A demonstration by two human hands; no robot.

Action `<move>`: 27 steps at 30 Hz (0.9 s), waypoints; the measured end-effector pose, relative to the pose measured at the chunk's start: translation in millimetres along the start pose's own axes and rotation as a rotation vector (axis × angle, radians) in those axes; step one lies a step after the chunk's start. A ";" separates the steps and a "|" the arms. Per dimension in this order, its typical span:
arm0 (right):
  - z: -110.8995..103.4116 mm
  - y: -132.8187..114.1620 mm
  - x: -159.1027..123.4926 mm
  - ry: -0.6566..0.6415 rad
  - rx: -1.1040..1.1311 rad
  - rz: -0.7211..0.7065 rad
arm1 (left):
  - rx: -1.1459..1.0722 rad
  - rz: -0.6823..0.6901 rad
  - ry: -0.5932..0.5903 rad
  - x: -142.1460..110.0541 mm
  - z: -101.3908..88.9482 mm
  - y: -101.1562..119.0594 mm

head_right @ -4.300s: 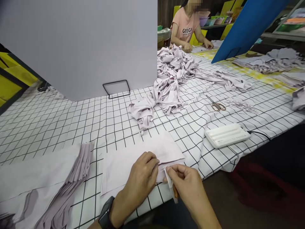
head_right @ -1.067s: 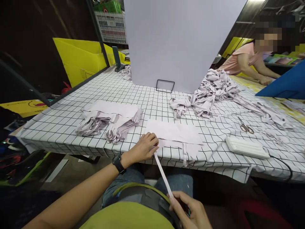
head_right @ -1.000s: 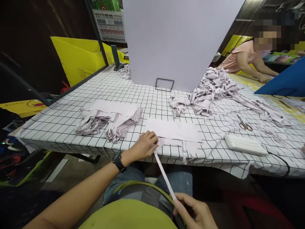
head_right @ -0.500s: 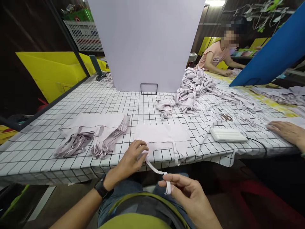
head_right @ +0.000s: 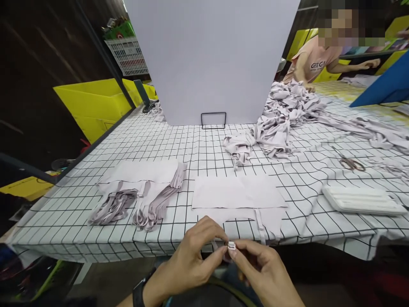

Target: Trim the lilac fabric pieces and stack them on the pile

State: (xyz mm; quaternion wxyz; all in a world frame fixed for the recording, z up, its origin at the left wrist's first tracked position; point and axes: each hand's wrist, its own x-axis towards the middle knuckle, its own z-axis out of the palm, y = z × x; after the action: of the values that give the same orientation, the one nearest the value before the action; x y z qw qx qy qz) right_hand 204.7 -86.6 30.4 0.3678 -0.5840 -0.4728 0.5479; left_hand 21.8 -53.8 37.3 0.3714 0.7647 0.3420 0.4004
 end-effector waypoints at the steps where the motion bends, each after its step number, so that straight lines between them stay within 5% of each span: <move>1: 0.2 -1.5 1.4 -0.033 0.022 0.044 | 0.059 0.040 -0.006 1.0 -0.6 -1.0; 6: 2.1 -9.3 9.3 -0.129 0.054 0.127 | 0.306 0.177 -0.082 4.3 -7.4 -5.8; 10: 3.3 -15.9 14.4 -0.145 0.018 0.165 | 0.279 0.163 -0.106 8.7 -12.4 -11.2; 17: 4.8 -24.2 20.3 -0.134 0.039 0.213 | 0.087 -0.104 -0.096 20.5 -16.8 -13.9; 21: 6.7 -22.7 24.5 -0.129 0.059 0.261 | 0.039 -0.233 -0.199 26.8 -22.7 -17.7; 27: 8.6 -19.6 41.0 0.060 0.151 0.314 | 0.373 -0.067 -0.147 38.7 -22.9 -43.8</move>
State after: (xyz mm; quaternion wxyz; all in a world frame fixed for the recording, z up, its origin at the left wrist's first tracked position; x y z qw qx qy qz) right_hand 191.3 -42.6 35.9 0.3341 -0.6376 -0.3221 0.6149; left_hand 9.3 6.1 23.4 0.2605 0.8356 0.4074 0.2607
